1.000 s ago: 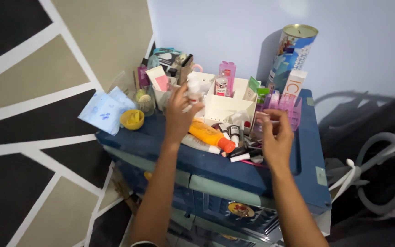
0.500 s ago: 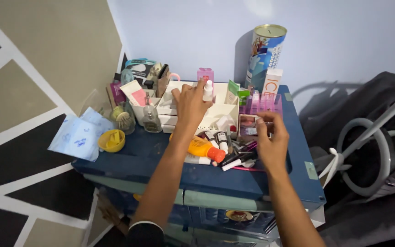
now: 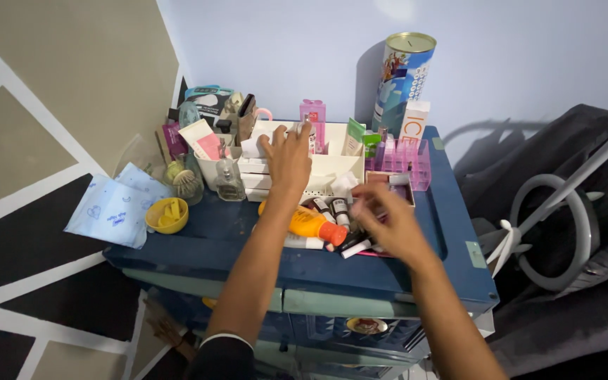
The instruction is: The person organizes toiletries and cosmetics on a blue storage unit, then wipes the surface with a tissue. They move a fan, pick up two glasses, and walk toward another room.
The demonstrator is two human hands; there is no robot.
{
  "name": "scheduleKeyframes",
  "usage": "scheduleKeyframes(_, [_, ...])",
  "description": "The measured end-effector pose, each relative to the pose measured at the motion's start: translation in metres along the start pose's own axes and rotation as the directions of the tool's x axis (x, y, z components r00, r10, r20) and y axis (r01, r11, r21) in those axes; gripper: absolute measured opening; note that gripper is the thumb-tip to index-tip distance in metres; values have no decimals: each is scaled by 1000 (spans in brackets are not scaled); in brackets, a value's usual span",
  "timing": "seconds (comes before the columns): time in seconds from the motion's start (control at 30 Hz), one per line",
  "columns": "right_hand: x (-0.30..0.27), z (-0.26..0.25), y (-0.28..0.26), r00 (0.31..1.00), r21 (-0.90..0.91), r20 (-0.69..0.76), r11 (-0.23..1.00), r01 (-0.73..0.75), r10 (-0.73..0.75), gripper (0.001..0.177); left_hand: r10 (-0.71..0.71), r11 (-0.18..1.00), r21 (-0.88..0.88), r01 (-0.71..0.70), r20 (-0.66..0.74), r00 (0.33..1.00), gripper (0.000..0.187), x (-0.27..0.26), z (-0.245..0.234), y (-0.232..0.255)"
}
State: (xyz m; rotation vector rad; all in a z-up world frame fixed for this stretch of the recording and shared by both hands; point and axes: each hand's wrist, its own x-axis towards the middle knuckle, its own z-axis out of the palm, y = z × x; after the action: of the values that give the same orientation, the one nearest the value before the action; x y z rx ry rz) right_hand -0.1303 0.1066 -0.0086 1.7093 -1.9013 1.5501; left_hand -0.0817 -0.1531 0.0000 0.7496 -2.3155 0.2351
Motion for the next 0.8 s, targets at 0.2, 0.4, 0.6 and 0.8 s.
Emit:
scheduleKeyframes(0.2, [6, 0, -51, 888, -97, 402, 955, 282, -222, 38, 14, 989, -143, -35, -143, 990, 66, -15, -58, 10])
scheduleKeyframes(0.4, [18, -9, -26, 999, -123, 29, 991, 44, -41, 32, -13, 882, -436, -178, -402, 916, 29, -31, -71, 5])
scheduleKeyframes(0.6, [68, -57, -53, 999, -200, -39, 980, -19, 11, 37, 38, 743, -599, -299, -408, 912, 31, -40, -63, 15])
scheduleKeyframes(0.8, [125, -61, -21, 990, -375, 140, 924, 70, -19, 43, 66, 759, -563, -328, -434, 898, 28, -41, -59, 9])
